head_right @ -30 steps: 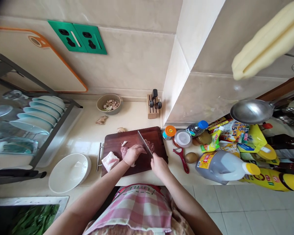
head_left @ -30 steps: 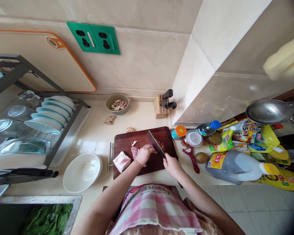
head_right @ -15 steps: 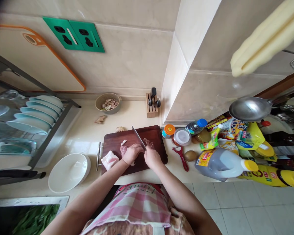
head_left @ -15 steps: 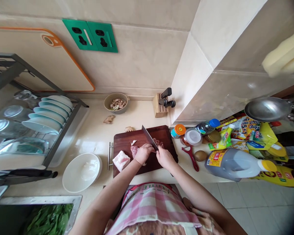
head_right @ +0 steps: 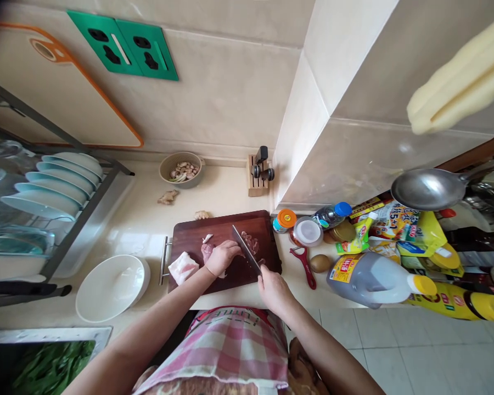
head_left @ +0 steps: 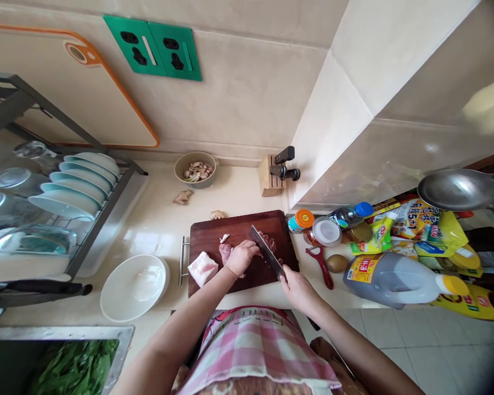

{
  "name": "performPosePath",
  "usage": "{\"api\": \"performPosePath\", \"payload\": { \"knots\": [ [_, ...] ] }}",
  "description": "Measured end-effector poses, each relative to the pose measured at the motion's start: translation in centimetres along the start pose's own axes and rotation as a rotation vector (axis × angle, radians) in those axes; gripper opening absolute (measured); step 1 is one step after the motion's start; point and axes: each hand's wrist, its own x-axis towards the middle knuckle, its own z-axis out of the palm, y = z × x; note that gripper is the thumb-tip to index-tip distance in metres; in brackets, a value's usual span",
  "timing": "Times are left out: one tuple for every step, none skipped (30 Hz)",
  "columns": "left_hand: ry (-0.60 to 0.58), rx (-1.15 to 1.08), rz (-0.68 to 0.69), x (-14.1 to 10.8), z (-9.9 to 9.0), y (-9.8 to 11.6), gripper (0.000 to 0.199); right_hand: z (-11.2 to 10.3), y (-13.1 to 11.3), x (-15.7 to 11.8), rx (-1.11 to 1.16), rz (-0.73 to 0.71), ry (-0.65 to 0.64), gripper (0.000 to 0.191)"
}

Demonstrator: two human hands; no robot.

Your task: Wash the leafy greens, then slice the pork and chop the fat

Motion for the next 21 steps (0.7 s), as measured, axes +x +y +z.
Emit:
{"api": "performPosePath", "payload": {
  "knots": [
    [-0.001, -0.011, -0.007, 0.0, 0.0, 0.0, 0.023, 0.1, -0.7, 0.9, -0.003, 0.004, 0.005, 0.028],
    [-0.003, -0.017, -0.012, 0.0, -0.1, 0.0, 0.021, 0.2, -1.4, 1.9, -0.007, 0.009, 0.013, 0.029],
    [-0.007, -0.019, -0.015, 0.0, -0.2, 0.1, 0.019, 0.2, -2.1, 2.9, -0.011, 0.010, 0.024, 0.028],
    [-0.011, -0.016, -0.018, -0.1, -0.2, 0.1, 0.018, 0.2, -2.8, 3.8, -0.011, 0.011, 0.037, 0.028],
    [-0.014, -0.012, -0.021, -0.1, -0.3, 0.1, 0.016, 0.1, -3.2, 4.4, -0.005, 0.009, 0.049, 0.027],
    [-0.017, -0.011, -0.023, -0.1, -0.4, 0.2, 0.016, 0.0, -3.4, 4.9, 0.009, 0.005, 0.060, 0.026],
    [-0.018, -0.015, -0.025, -0.1, -0.4, 0.2, 0.016, -0.2, -3.3, 4.9, 0.029, 0.002, 0.068, 0.025],
    [-0.017, -0.022, -0.026, -0.1, -0.4, 0.2, 0.016, -0.3, -3.0, 4.7, 0.051, 0.000, 0.066, 0.024],
    [-0.015, -0.029, -0.027, -0.1, -0.4, 0.2, 0.017, -0.5, -2.5, 4.1, 0.071, 0.002, 0.059, 0.023],
    [-0.013, -0.033, -0.024, -0.1, -0.4, 0.2, 0.018, -0.6, -1.8, 3.3, 0.089, 0.007, 0.051, 0.023],
    [-0.011, -0.032, -0.020, -0.1, -0.4, 0.1, 0.018, -0.7, -1.1, 2.5, 0.104, 0.015, 0.045, 0.023],
    [-0.008, -0.023, -0.016, -0.1, -0.3, 0.1, 0.019, -0.8, -0.5, 1.6, 0.117, 0.023, 0.041, 0.023],
    [-0.008, -0.010, -0.013, -0.1, -0.3, 0.0, 0.020, -0.8, 0.1, 0.7, 0.131, 0.024, 0.039, 0.024],
    [-0.008, 0.006, -0.008, -0.1, -0.3, 0.0, 0.020, -0.8, 0.5, 0.0, 0.145, 0.017, 0.042, 0.025],
    [-0.009, 0.019, -0.002, -0.1, -0.2, -0.1, 0.020, -0.8, 0.8, -0.5, 0.161, 0.001, 0.046, 0.026],
    [-0.011, 0.029, 0.002, -0.1, -0.2, -0.2, 0.020, -0.8, 0.9, -0.9, 0.175, -0.019, 0.047, 0.028],
    [-0.015, 0.037, 0.004, -0.1, -0.2, -0.2, 0.021, -0.8, 1.0, -1.1, 0.187, -0.036, 0.045, 0.029],
    [-0.019, 0.041, 0.004, 0.0, -0.2, -0.3, 0.021, -0.7, 1.0, -1.2, 0.195, -0.047, 0.043, 0.030],
    [-0.023, 0.044, 0.002, 0.0, -0.1, -0.3, 0.021, -0.7, 0.9, -1.2, 0.200, -0.049, 0.039, 0.030],
    [-0.028, 0.047, 0.001, 0.0, -0.2, -0.3, 0.021, -0.6, 0.9, -1.1, 0.199, -0.047, 0.035, 0.030],
    [-0.034, 0.049, 0.001, 0.0, -0.2, -0.3, 0.020, -0.5, 0.9, -0.9, 0.194, -0.042, 0.031, 0.029]
  ]
}}
